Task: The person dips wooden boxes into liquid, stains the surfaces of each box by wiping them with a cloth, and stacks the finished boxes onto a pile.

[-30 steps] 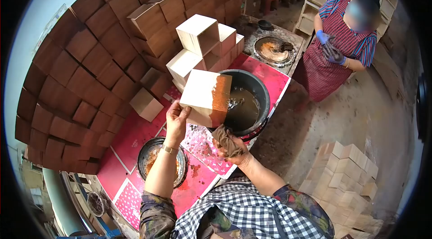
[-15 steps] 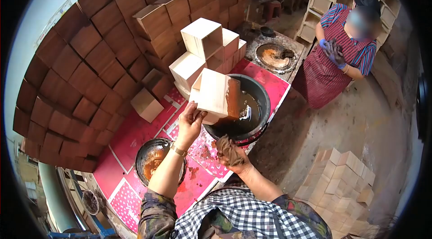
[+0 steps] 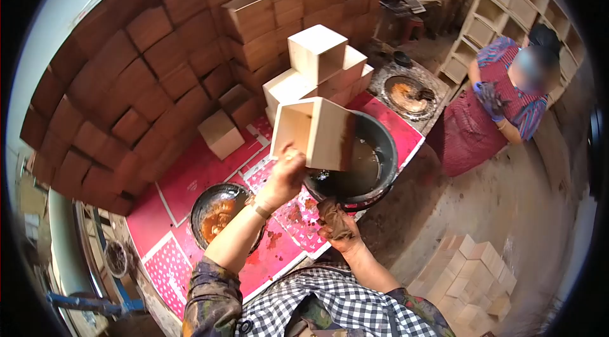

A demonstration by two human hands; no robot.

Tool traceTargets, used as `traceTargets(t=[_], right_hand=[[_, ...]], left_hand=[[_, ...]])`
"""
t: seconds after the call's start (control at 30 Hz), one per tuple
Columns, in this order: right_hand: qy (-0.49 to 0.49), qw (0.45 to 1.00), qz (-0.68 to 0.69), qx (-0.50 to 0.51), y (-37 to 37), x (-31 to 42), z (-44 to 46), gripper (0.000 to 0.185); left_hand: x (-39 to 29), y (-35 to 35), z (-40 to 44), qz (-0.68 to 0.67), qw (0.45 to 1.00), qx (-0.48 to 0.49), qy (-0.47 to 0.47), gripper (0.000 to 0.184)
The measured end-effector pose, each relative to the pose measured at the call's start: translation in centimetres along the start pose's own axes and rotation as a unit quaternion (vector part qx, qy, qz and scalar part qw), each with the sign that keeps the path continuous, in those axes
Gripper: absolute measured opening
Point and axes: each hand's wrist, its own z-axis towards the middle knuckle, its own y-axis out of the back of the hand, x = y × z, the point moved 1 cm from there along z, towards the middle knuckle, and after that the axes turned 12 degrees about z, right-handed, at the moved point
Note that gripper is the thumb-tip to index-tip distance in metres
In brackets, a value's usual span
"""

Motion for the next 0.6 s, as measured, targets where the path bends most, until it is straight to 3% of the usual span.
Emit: traceTargets(t=[0.03, 0.1, 0.17, 0.2, 0.23, 0.3, 0.37, 0.43, 0.57, 0.6], right_hand=[[-0.013, 1.000, -0.001, 0.012, 0.7, 0.0, 0.3, 0.021], [-0.040, 0.999, 0.003, 0.010, 0.8, -0.3, 0.3, 0.015], [-0.036, 0.999, 0.008, -0.018, 0.3, -0.8, 0.3, 0.015], [-0.027, 0.999, 0.011, 0.022, 0.2, -1.3, 0.0, 0.016], [-0.050, 0.999, -0.008, -0.010, 1.3, -0.9, 0.3, 0.019], [-0.072, 0.995, -0.068, -0.012, 0.9, -1.1, 0.5, 0.024], [-0.080, 0.994, -0.063, -0.028, 0.4, -2.2, 0.6, 0.031], [-0.101, 0.989, -0.102, -0.045, 1.0, -3.0, 1.1, 0.032], [-0.133, 0.967, -0.190, -0.108, 1.6, -5.5, 2.6, 0.033], [-0.147, 0.958, -0.219, -0.111, 1.5, -6.3, 3.4, 0.032]], left_hand=[[-0.2, 0.0, -0.4, 0.015, 0.998, 0.051, -0.015, 0.027], [-0.8, 0.1, -0.5, -0.032, 0.999, 0.036, -0.016, 0.025], [-0.2, 0.6, -1.3, -0.055, 0.997, -0.031, 0.051, 0.021], [-0.5, 0.8, -2.1, -0.216, 0.949, -0.092, 0.212, 0.018], [-0.8, 1.1, -3.1, -0.367, 0.845, -0.155, 0.356, 0.016], [1.3, 3.2, -5.9, -0.345, 0.851, -0.228, 0.324, 0.013], [3.1, 5.2, -10.3, -0.349, 0.809, -0.321, 0.347, 0.011], [3.5, 8.1, -15.0, -0.343, 0.766, -0.352, 0.415, 0.013], [6.4, 9.4, -27.2, -0.170, 0.808, -0.321, 0.465, 0.012], [5.8, 9.5, -28.3, -0.158, 0.792, -0.320, 0.495, 0.011]])
